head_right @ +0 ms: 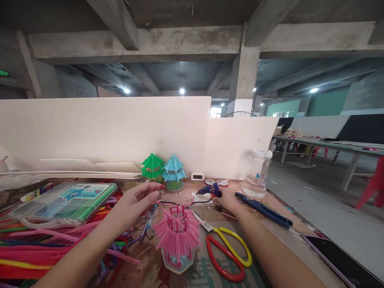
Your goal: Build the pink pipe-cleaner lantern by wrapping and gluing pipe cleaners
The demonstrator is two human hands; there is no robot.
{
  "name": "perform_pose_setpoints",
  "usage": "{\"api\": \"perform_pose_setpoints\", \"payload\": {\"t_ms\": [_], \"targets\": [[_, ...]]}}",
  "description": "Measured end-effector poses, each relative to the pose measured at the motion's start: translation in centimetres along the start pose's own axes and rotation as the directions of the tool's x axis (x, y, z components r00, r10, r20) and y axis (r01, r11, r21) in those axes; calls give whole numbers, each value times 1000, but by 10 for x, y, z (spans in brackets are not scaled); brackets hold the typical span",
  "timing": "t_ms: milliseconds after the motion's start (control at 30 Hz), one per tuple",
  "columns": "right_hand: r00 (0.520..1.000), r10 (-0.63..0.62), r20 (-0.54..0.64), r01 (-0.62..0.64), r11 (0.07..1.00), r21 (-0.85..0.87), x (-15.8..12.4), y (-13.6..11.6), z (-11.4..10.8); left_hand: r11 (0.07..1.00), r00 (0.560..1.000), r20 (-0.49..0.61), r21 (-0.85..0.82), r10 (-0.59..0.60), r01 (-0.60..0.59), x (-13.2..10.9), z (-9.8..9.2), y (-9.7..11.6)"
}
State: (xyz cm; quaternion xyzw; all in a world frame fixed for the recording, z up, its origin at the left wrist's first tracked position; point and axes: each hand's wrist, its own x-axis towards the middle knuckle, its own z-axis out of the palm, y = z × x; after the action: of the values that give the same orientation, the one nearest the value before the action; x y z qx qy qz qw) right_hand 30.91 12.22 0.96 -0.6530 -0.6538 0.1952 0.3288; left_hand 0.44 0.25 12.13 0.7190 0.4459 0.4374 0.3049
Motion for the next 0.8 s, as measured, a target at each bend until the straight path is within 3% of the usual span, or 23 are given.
{"api": "perform_pose_setpoints", "payload": {"t_ms": [133,333,600,733,800], "targets": [[1000,11,-15,-10,999,42,-5,3,-1,998,998,56,63,8,-12,1,1,-4],[997,-16,-78,31,979,200,-22,-11,-25,988,994,104,150,11,-27,1,3,-1],[996,-88,24,68,888,454,-76,-52,-61,936,980,191,334,50,-113,-4,7,2],[970,-213,116,99,786,611,-106,-67,-73,928,973,215,338,88,-159,-5,11,2],[951,-281,127,148,777,611,-117,-72,-77,920,968,224,347,110,-185,-5,13,2]]}}
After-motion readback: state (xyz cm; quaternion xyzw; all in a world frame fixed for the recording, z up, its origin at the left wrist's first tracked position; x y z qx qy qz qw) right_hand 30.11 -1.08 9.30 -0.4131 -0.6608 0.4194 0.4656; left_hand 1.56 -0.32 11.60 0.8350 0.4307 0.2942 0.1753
